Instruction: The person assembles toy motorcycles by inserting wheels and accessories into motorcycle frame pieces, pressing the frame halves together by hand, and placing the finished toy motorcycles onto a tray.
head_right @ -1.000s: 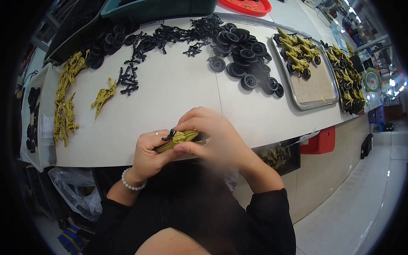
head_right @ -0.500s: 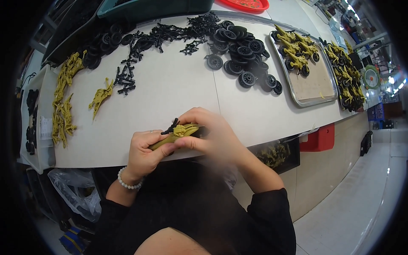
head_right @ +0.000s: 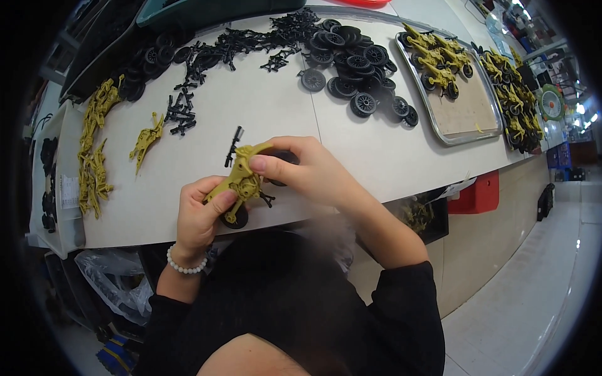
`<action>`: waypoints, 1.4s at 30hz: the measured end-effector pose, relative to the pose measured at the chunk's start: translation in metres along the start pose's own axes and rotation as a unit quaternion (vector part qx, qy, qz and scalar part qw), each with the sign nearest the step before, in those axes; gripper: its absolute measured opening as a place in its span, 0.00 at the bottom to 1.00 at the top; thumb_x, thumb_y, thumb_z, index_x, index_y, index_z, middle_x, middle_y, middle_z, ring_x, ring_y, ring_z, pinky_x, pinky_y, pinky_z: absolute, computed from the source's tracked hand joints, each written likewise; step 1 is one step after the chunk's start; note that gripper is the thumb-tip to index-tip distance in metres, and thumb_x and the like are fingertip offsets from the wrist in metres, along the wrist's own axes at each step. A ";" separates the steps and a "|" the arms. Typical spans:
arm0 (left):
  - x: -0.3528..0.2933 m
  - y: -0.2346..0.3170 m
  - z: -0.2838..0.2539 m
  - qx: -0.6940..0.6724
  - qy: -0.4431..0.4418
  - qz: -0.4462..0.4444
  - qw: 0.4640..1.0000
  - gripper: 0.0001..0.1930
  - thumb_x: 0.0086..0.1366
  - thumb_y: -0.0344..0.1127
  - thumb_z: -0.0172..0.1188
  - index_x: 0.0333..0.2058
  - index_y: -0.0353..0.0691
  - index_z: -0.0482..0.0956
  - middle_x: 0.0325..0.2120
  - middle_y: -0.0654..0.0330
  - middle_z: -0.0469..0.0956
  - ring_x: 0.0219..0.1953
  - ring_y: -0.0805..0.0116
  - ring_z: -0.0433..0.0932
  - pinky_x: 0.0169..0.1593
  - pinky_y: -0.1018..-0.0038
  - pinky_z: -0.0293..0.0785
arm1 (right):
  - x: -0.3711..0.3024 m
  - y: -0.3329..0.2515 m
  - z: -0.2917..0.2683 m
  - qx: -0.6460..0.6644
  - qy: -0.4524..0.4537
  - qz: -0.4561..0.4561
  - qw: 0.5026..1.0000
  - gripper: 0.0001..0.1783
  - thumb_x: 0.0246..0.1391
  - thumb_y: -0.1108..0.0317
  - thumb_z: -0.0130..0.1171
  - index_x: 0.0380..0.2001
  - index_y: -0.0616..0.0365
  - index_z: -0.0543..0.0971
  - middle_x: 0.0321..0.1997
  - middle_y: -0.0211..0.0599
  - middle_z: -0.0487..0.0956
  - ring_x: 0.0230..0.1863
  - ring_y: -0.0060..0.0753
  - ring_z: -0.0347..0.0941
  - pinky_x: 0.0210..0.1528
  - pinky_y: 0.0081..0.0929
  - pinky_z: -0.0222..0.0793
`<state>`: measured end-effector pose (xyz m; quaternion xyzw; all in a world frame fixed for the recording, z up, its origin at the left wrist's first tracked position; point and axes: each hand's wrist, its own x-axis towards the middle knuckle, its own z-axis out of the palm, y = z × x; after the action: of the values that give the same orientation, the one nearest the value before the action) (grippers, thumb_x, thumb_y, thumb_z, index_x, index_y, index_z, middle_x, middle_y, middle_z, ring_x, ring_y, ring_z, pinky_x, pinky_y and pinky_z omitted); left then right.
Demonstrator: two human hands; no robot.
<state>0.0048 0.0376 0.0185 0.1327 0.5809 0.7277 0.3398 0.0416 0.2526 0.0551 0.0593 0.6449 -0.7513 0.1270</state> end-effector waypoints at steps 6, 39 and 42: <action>0.001 -0.005 -0.003 -0.193 -0.003 0.019 0.981 0.14 0.65 0.29 0.58 0.47 0.27 0.76 0.37 0.56 0.81 0.39 0.73 0.79 0.45 0.77 0.74 | -0.016 0.023 0.010 -0.016 0.015 -0.031 0.999 0.25 0.49 0.63 0.67 0.49 0.65 0.76 0.46 0.37 0.78 0.45 0.22 0.73 0.48 0.22 0.67; -0.001 -0.036 0.001 -0.233 -0.037 0.093 0.967 0.20 0.61 0.25 0.61 0.52 0.28 0.71 0.48 0.51 0.77 0.50 0.65 0.77 0.56 0.70 0.70 | -0.007 0.034 0.033 -0.157 0.121 -0.274 0.941 0.20 0.42 0.75 0.69 0.41 0.64 0.78 0.41 0.36 0.77 0.44 0.27 0.74 0.48 0.24 0.68; 0.001 -0.037 0.002 -0.240 -0.038 0.079 0.967 0.20 0.59 0.23 0.61 0.51 0.29 0.72 0.47 0.52 0.78 0.48 0.65 0.77 0.55 0.70 0.72 | -0.007 0.039 0.035 -0.121 0.120 -0.283 0.944 0.19 0.42 0.77 0.68 0.41 0.65 0.77 0.40 0.36 0.77 0.44 0.27 0.73 0.47 0.23 0.68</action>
<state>0.0184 0.0433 -0.0154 0.1205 0.3635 0.8648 0.3248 0.0618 0.2133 0.0251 -0.0519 0.7314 -0.6601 -0.1634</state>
